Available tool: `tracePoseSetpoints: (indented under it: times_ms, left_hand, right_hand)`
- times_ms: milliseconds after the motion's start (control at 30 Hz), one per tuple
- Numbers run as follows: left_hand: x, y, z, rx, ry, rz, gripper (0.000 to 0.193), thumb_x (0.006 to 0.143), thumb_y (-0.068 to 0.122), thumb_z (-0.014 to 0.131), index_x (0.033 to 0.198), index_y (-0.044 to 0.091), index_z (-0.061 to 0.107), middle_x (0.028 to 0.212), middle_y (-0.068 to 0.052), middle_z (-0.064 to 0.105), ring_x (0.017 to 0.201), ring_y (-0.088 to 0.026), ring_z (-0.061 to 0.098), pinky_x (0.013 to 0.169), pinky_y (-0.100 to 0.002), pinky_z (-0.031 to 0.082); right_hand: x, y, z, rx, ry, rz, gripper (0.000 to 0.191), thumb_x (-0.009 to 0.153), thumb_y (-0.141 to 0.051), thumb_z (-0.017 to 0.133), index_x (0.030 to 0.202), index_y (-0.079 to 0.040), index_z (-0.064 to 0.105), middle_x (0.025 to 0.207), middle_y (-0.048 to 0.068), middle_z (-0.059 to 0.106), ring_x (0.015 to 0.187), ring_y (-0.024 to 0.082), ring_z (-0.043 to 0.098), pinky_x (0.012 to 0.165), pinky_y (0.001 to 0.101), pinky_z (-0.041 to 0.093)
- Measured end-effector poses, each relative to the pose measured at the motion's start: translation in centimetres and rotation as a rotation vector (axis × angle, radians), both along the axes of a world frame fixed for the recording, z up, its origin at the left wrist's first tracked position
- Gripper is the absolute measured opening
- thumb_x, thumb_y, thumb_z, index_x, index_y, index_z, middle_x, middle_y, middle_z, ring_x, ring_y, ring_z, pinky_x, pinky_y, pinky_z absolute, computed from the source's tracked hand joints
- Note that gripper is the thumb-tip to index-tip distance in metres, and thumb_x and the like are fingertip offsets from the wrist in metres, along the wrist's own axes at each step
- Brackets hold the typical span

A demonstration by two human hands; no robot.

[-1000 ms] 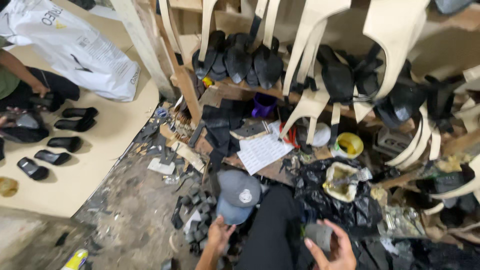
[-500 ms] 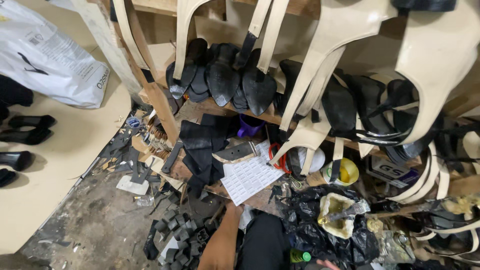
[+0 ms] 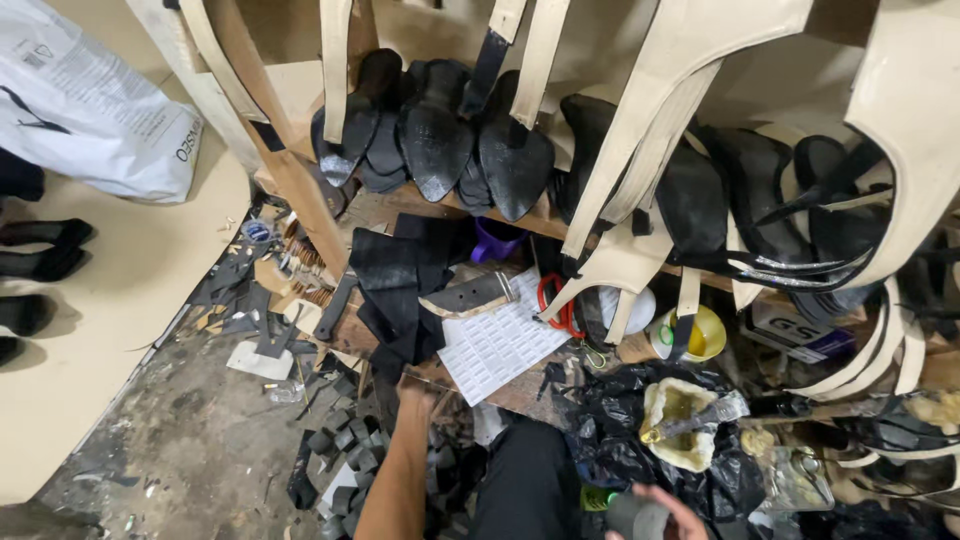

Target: The person sits on the floor and applies glue to small black shoe heel pieces using a brush, then trims excess material with scissors. They repeat this process on several heel pieces, placing finished pieces on a nearby shelf.

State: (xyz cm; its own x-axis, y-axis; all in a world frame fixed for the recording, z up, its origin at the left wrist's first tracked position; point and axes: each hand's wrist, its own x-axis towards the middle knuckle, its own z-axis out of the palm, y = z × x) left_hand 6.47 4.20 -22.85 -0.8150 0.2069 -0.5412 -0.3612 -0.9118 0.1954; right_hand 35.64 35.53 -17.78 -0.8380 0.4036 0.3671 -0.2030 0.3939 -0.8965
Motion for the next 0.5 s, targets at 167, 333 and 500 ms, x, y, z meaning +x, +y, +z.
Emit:
tracePoseSetpoints:
  times_ms: [167, 333, 500]
  left_hand:
    - [-2.8, 0.1, -0.3, 0.068, 0.049, -0.094, 0.073, 0.098, 0.063, 0.027, 0.132, 0.004, 0.054, 0.126, -0.019, 0.067, 0.091, -0.032, 0.061, 0.071, -0.042, 0.049]
    - [-1.5, 0.6, -1.3, -0.003, -0.012, -0.141, 0.071, 0.100, 0.065, 0.028, 0.130, 0.005, 0.053, 0.120, -0.018, 0.062, 0.086, -0.032, 0.056, 0.072, -0.044, 0.049]
    - [4.8, -0.4, 0.4, -0.543, -0.054, -0.537, 0.039, 0.104, 0.039, 0.041, 0.116, 0.007, 0.060, 0.094, -0.013, 0.061, 0.077, -0.028, 0.057, 0.070, -0.042, 0.052]
  right_hand:
    - [-2.6, -3.7, 5.5, -0.151, -0.120, -0.051, 0.079, 0.065, -0.001, 0.085, 0.134, 0.000, 0.047, 0.131, 0.024, 0.065, 0.115, 0.031, 0.070, 0.097, 0.0466, 0.058]
    - [-4.4, -5.8, 8.2, -0.125, -0.076, 0.005, 0.078, 0.066, 0.000, 0.085, 0.135, 0.001, 0.048, 0.131, 0.026, 0.064, 0.119, 0.031, 0.068, 0.099, 0.0452, 0.056]
    - [-3.1, -3.3, 4.5, -0.078, 0.008, 0.066, 0.080, 0.065, -0.003, 0.087, 0.135, 0.000, 0.049, 0.128, 0.025, 0.066, 0.117, 0.030, 0.068, 0.100, 0.0454, 0.055]
